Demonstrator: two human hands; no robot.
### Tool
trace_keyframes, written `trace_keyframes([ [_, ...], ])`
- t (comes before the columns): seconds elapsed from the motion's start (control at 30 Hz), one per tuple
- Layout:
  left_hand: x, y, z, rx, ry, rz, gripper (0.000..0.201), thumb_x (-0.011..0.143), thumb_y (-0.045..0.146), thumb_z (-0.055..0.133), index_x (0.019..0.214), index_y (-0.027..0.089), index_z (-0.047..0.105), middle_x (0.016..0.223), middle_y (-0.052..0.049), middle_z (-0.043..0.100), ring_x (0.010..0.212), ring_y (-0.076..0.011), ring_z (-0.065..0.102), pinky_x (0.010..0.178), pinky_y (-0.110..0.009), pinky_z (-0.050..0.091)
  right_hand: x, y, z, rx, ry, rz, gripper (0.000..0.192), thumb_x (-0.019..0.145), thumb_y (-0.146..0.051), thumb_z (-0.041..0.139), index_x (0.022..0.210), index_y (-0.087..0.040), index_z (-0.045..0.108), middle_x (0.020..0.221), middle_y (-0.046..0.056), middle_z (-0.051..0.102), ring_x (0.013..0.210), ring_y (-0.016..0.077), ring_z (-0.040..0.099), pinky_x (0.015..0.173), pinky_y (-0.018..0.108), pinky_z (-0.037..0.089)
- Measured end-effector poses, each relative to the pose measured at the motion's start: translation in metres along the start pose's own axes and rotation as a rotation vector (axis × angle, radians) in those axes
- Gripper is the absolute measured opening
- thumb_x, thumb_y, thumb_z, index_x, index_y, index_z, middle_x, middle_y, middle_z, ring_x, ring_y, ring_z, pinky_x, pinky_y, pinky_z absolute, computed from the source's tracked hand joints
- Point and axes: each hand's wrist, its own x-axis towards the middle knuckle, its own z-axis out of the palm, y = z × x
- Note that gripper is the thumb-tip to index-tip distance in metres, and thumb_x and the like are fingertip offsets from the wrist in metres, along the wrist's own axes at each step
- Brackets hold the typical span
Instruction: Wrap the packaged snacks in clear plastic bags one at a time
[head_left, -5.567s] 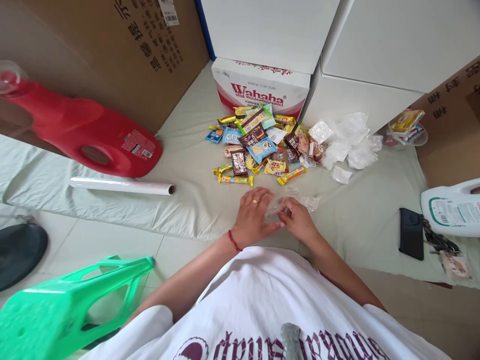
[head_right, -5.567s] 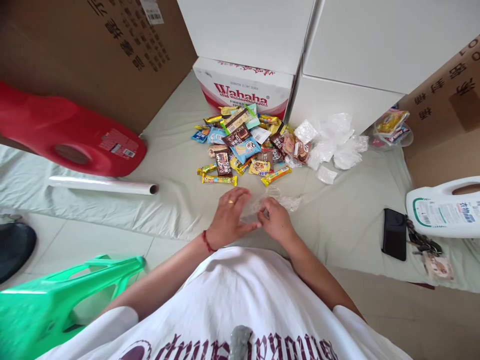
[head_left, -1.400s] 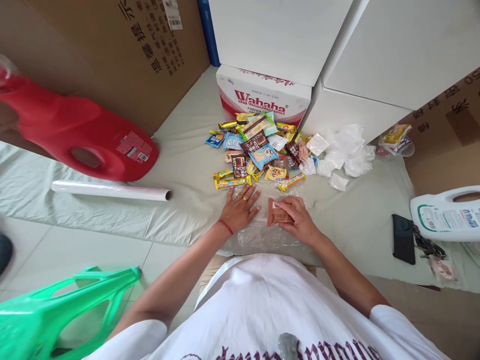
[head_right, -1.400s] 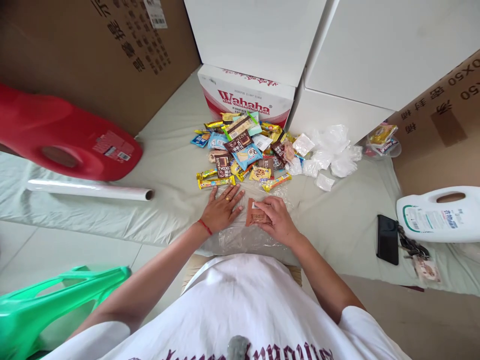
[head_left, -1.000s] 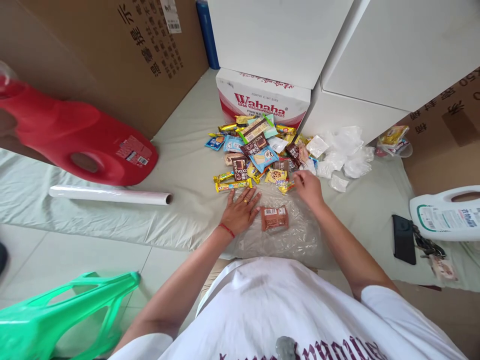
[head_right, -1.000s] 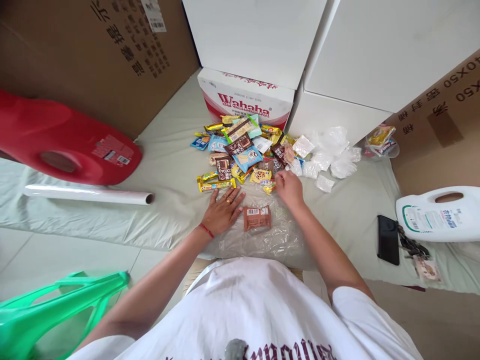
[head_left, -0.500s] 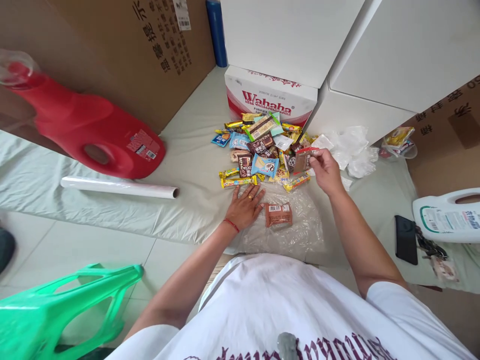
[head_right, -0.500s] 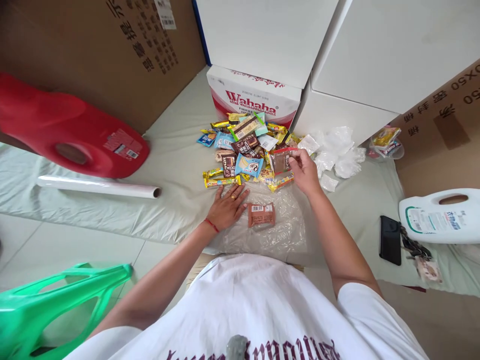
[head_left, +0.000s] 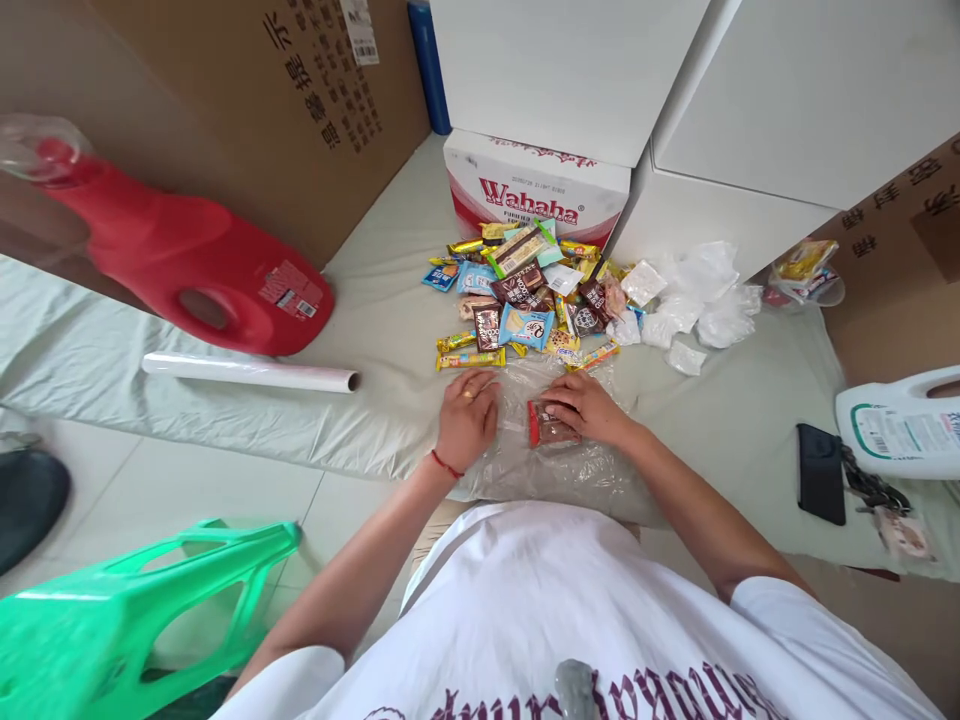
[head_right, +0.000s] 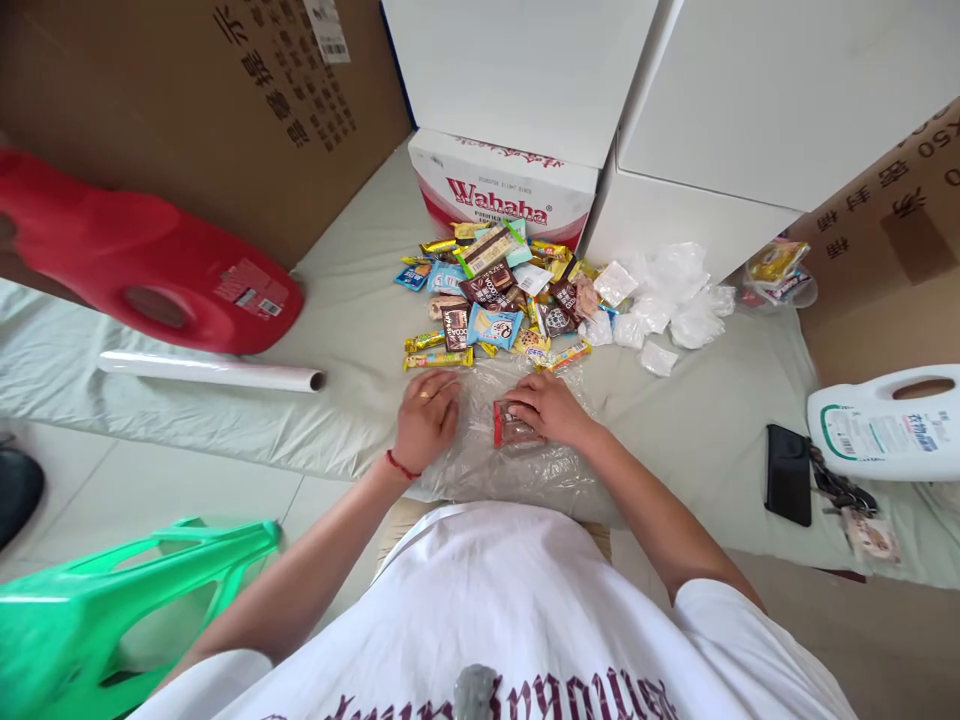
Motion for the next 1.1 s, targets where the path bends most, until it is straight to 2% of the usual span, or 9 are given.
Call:
trace_keyframes([
  [0.07,-0.007,0.014,-0.009,-0.042,0.071,0.038,0.044,0.101,0.024,0.035,0.127,0.022,0.071,0.134,-0.010,0.070,0.138,-0.0259,0.051,0.118,-0.050,0.041,-0.001,-0.002,-0.002,0.013,0.015,-0.002,0.037,0.104,-0.045,0.050,0.126,-0.025,0.073,0.117,0.011,0.070,0.106,0.0268,0.058,0.096,0.046,0.045],
  [0.2,-0.008,0.042,-0.008,-0.136,-0.164,0.333,0.046,0.100,0.020,0.038,0.134,0.028,0.068,0.138,-0.007,0.068,0.134,-0.0249,0.055,0.112,-0.050,0.046,-0.016,-0.016,-0.017,0.045,0.190,0.031,0.035,0.104,-0.044,0.048,0.122,-0.024,0.071,0.118,0.012,0.068,0.109,0.0278,0.058,0.094,0.046,0.048],
  [0.33,-0.004,0.049,0.003,-0.132,-0.233,0.372,0.043,0.097,0.016,0.043,0.128,0.028,0.072,0.135,-0.006,0.071,0.133,-0.0259,0.055,0.108,-0.049,0.047,-0.075,-0.033,-0.029,0.032,0.216,0.000,0.025,0.104,-0.033,0.047,0.104,-0.025,0.071,0.095,0.009,0.068,0.090,0.0249,0.058,0.084,0.044,0.049],
  [0.47,-0.002,0.047,0.006,-0.133,-0.232,0.382,0.045,0.099,0.018,0.045,0.138,0.029,0.065,0.143,-0.005,0.066,0.137,-0.0252,0.052,0.109,-0.048,0.043,-0.145,-0.037,-0.009,-0.040,-0.026,-0.081,0.024,0.100,-0.037,0.059,0.119,-0.025,0.069,0.113,0.010,0.069,0.100,0.0266,0.059,0.087,0.045,0.049],
  [0.6,0.005,0.046,0.009,-0.138,-0.302,0.462,0.041,0.100,0.023,0.049,0.138,0.029,0.064,0.143,-0.006,0.066,0.134,-0.0260,0.054,0.107,-0.047,0.041,-0.174,-0.025,0.025,-0.060,0.104,0.009,0.021,0.103,-0.028,0.054,0.114,-0.022,0.071,0.110,0.010,0.069,0.099,0.0238,0.059,0.086,0.042,0.048],
  [0.7,0.007,0.043,0.009,-0.134,-0.357,0.492,0.040,0.099,0.021,0.051,0.135,0.029,0.066,0.142,-0.004,0.067,0.134,-0.0262,0.055,0.106,-0.047,0.040,-0.168,-0.022,0.030,-0.021,0.186,-0.006,0.020,0.103,-0.019,0.050,0.104,-0.021,0.070,0.099,0.008,0.070,0.089,0.0208,0.057,0.080,0.039,0.046],
  [0.83,0.011,0.040,0.006,-0.154,-0.392,0.478,0.044,0.096,0.016,0.053,0.134,0.033,0.067,0.143,-0.001,0.066,0.134,-0.0245,0.055,0.107,-0.046,0.039,-0.140,-0.033,-0.005,0.035,0.178,-0.045,0.015,0.104,-0.021,0.049,0.101,-0.021,0.064,0.095,0.008,0.068,0.087,0.0209,0.055,0.080,0.038,0.046],
  [0.97,0.016,0.043,0.002,-0.167,-0.413,0.473,0.044,0.094,0.013,0.052,0.129,0.033,0.071,0.138,-0.001,0.070,0.130,-0.0242,0.058,0.104,-0.046,0.041,-0.091,-0.035,-0.047,0.101,0.167,-0.026,0.019,0.107,-0.026,0.042,0.098,-0.022,0.058,0.095,0.007,0.064,0.092,0.0215,0.055,0.087,0.038,0.046],
  [1.1,0.022,0.043,0.002,-0.200,-0.426,0.472,0.051,0.087,0.006,0.052,0.126,0.030,0.073,0.136,-0.002,0.071,0.130,-0.0239,0.060,0.105,-0.045,0.046,-0.038,-0.018,-0.052,0.079,0.090,0.127,0.021,0.105,-0.025,0.037,0.096,-0.021,0.056,0.098,0.008,0.063,0.092,0.0211,0.058,0.083,0.034,0.047],
])
